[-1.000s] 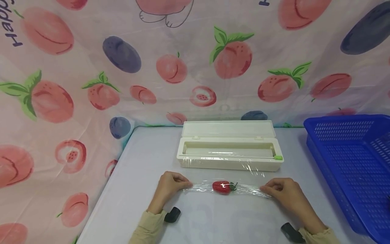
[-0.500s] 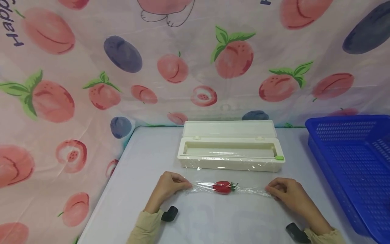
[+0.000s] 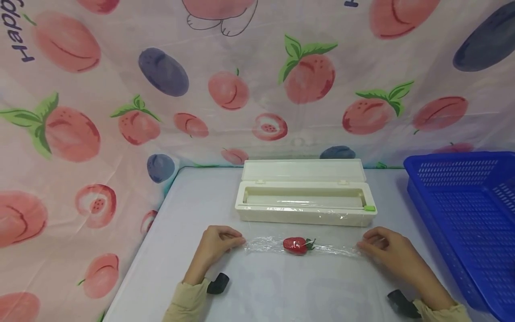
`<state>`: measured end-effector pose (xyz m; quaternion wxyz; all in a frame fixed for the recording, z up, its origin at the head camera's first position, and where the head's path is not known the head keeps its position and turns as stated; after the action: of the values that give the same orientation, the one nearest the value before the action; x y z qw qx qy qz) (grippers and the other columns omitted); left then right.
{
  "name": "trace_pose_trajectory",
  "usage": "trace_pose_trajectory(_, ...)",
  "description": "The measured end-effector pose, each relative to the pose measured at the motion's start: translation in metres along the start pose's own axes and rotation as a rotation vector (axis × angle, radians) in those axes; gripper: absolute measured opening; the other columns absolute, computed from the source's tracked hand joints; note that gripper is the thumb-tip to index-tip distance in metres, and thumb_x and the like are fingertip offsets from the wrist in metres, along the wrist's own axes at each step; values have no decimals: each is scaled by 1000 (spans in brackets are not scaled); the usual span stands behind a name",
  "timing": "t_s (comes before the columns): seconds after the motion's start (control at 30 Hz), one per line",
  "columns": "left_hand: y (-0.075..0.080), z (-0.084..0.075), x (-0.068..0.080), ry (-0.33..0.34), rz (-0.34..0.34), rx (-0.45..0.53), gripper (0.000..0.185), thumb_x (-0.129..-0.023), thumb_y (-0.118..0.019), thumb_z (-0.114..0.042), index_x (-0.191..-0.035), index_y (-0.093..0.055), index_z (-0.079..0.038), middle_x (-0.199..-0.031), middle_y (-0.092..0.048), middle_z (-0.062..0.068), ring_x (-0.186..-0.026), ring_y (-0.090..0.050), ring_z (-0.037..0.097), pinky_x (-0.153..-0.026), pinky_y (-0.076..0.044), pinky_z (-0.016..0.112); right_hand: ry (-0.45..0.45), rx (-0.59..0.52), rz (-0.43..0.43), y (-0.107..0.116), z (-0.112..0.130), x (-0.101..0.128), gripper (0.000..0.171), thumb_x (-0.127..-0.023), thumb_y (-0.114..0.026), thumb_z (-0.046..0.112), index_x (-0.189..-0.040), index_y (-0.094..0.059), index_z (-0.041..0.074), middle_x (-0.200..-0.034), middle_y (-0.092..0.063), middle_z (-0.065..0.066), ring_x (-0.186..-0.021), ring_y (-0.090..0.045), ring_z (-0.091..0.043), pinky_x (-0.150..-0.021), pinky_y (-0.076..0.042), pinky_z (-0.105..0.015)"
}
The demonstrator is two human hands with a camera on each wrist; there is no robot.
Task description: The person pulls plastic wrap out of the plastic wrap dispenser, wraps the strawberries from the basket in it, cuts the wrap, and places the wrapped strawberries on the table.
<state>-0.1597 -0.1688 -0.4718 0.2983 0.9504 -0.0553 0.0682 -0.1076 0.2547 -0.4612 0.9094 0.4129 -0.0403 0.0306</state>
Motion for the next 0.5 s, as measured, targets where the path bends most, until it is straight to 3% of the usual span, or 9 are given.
trace_pose_trajectory(0.1,4,-7,2,-29,-23,-12,14,-78,-85,-18,-84,-77,-9,-72,-72,1,-59,-61,14,-53,-48,25,18,16,-55,8,4,-1,43,-88,-75,37,-109,-66,0,-99,-72,-11,-84,-66,-22,-60,-50,-27)
trace_pose_trajectory(0.37,8,-33,6,-124,-41,-15,12,-78,-85,-20,-85,-77,-14,-75,-73,-3,-63,-62,12,-55,-48,22,82,1,-298,23,17,-7,48,-85,-80,27,-113,-60,-5,-105,-65,-24,-87,-65,-35,-63,-50,-27)
trace_pose_trajectory(0.5,3,-48,5,-177,-7,19,14,-79,-84,-21,-88,-77,-13,-80,-74,-2,-68,-65,12,-59,-51,23,39,-3,-344,26,21,-9,61,-85,-80,30,-123,-52,-8,-115,-57,-30,-97,-59,-45,-73,-51,-46)
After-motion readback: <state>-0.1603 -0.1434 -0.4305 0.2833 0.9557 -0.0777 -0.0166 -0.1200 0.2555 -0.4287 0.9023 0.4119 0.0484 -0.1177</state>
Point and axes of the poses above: each hand's wrist, its own x-axis away from the middle knuckle, its own y-axis out of the back of the hand, z = x × y, the point moved 3 cm from there along -x, towards the middle knuckle
